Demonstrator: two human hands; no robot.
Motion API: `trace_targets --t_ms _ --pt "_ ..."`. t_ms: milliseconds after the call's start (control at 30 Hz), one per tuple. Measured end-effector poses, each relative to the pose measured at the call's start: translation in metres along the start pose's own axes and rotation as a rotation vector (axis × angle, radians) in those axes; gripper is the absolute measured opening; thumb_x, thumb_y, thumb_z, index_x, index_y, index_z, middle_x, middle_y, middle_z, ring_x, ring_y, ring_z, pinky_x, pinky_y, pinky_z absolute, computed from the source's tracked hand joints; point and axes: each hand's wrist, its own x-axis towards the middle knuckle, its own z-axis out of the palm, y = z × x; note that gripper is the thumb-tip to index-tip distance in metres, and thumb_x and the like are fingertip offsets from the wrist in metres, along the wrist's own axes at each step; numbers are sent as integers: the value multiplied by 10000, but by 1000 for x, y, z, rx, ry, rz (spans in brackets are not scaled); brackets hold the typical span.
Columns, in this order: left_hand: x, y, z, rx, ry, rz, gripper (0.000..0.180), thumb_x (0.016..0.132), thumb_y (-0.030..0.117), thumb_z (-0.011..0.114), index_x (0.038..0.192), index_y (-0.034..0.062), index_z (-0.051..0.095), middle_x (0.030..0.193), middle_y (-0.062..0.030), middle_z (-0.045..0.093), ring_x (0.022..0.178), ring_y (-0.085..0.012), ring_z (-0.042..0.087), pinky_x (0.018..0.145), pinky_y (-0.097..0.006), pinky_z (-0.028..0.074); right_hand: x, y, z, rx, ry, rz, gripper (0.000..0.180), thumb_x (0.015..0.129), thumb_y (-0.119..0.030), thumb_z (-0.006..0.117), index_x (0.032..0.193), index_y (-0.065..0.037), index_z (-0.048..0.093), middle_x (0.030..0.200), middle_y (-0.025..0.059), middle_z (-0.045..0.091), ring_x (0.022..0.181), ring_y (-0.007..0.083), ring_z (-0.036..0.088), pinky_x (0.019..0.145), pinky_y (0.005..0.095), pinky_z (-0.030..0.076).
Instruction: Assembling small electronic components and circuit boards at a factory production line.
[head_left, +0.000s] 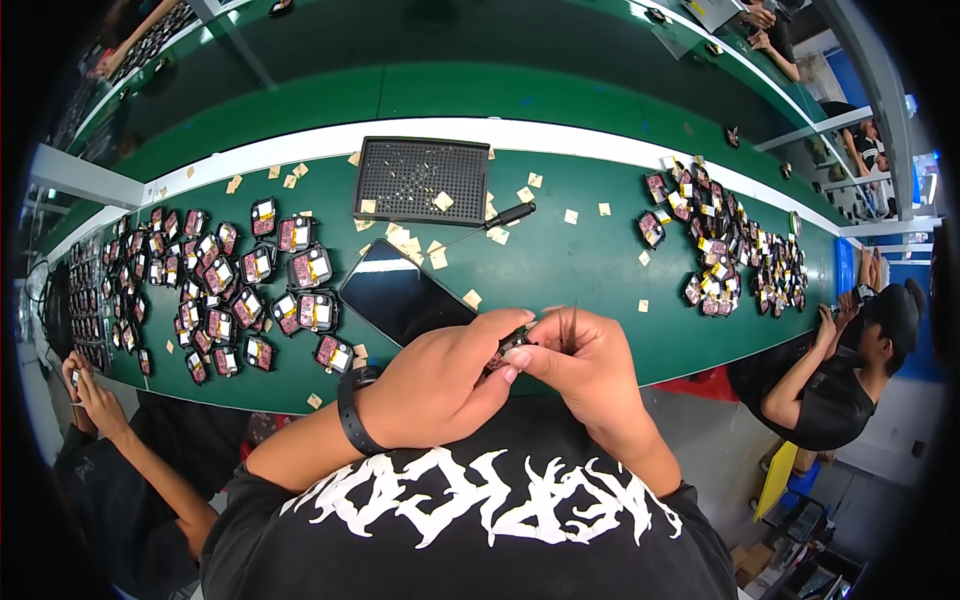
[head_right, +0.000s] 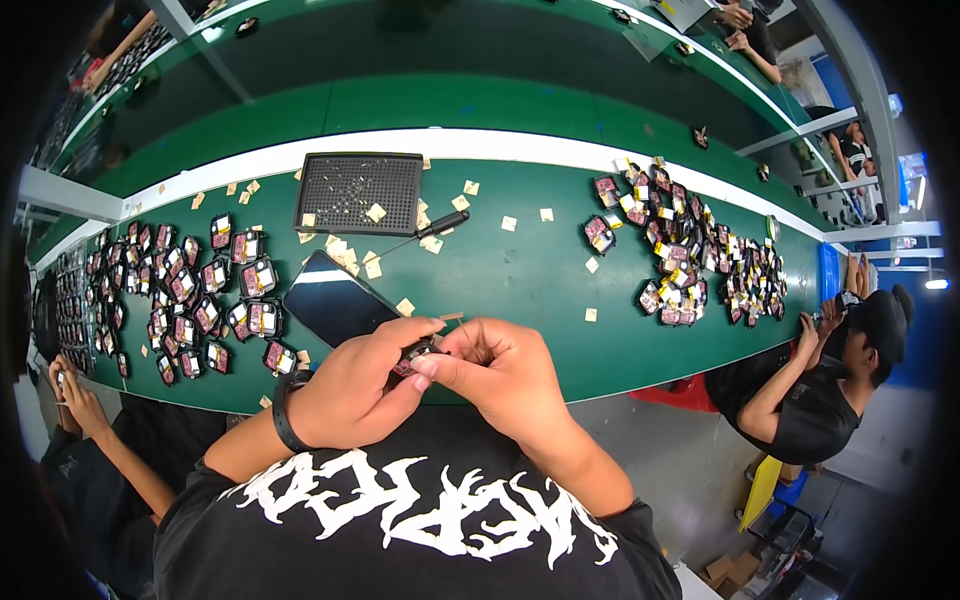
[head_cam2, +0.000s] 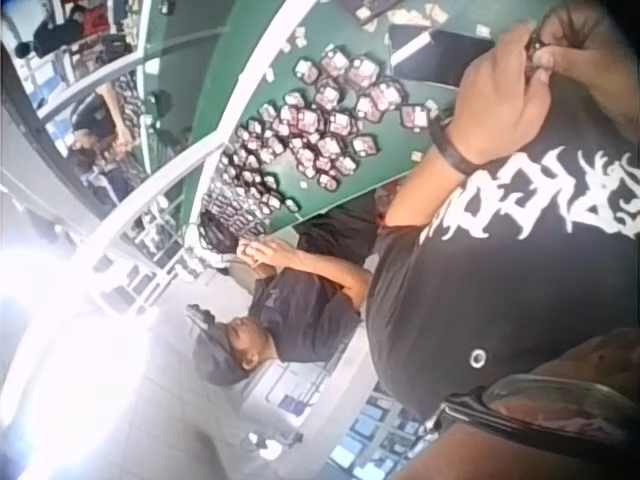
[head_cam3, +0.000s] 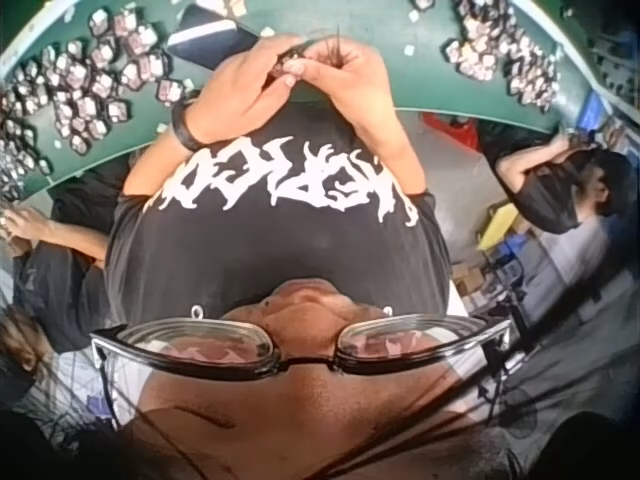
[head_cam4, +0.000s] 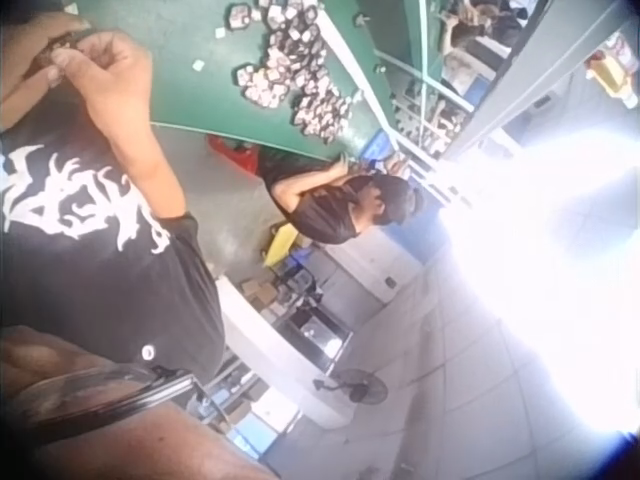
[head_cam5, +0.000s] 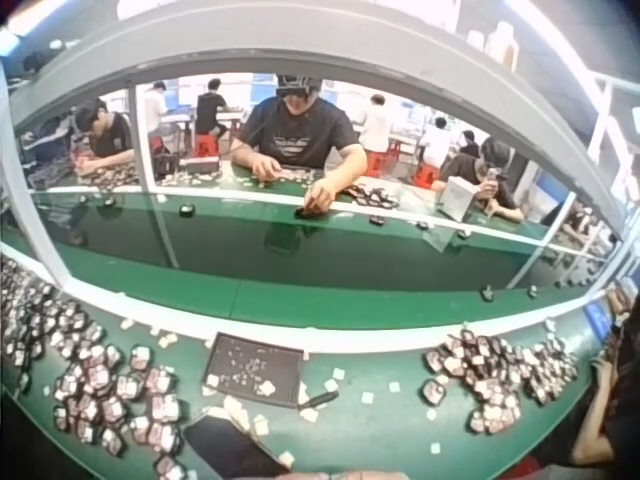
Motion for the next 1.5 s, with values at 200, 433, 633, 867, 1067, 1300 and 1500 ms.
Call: trace_targets --t_ms 200,433,633,867,1067,1300,1500 --pt "-4 15 -13 -353 -39 -288 353 971 31 557 1317 -9 498 848 -78 656 728 -183 646 696 -323 513 -13 0 5 -139 166 -158 151 956 -77 738 877 15 648 768 21 658 637 64 545 611 216 444" --pt "-11 27 -19 -478 -82 -329 336 1039 95 522 1369 31 512 846 -19 641 655 -46 505 614 -222 424 -29 8 -29 -671 151 -627 436 796 -190 862 615 -27 500 578 26 428 516 132 391 477 299 278" --pt "-17 35 -24 -679 -138 -346 498 982 131 501 1459 0 445 886 -42 642 683 -57 495 640 -227 422 -40 -14 -31 -923 36 -759 380 728 -246 905 671 -64 576 601 30 459 505 206 433 470 324 323" --pt "-19 45 -30 -464 -214 -212 533 930 82 502 1447 -37 458 994 -80 659 829 -112 632 771 -269 510 -55 -36 -19 -1230 -63 -1007 346 696 -147 872 965 -40 683 789 55 625 585 200 527 503 336 419" --pt "-21 53 -29 -370 -228 -163 552 896 19 485 1442 -59 452 1070 -108 665 866 -153 667 818 -300 536 -64 -47 -10 -1428 -124 -1232 231 747 -113 811 912 -14 684 793 40 640 613 150 554 480 266 393" --pt "-26 55 -24 -265 -209 -66 573 873 -58 474 1445 -72 436 1089 -146 664 829 -225 673 782 -332 548 -67 -50 -1 -1542 -122 -1292 147 790 -91 780 873 -10 690 772 27 622 609 120 535 467 245 340" --pt "-26 55 -23 -220 -225 -62 584 868 -82 479 1450 -73 432 1081 -163 669 803 -247 666 751 -342 540 -68 -50 0 -1592 -164 -1321 137 763 -68 730 883 -11 696 768 29 617 615 116 528 469 241 308"
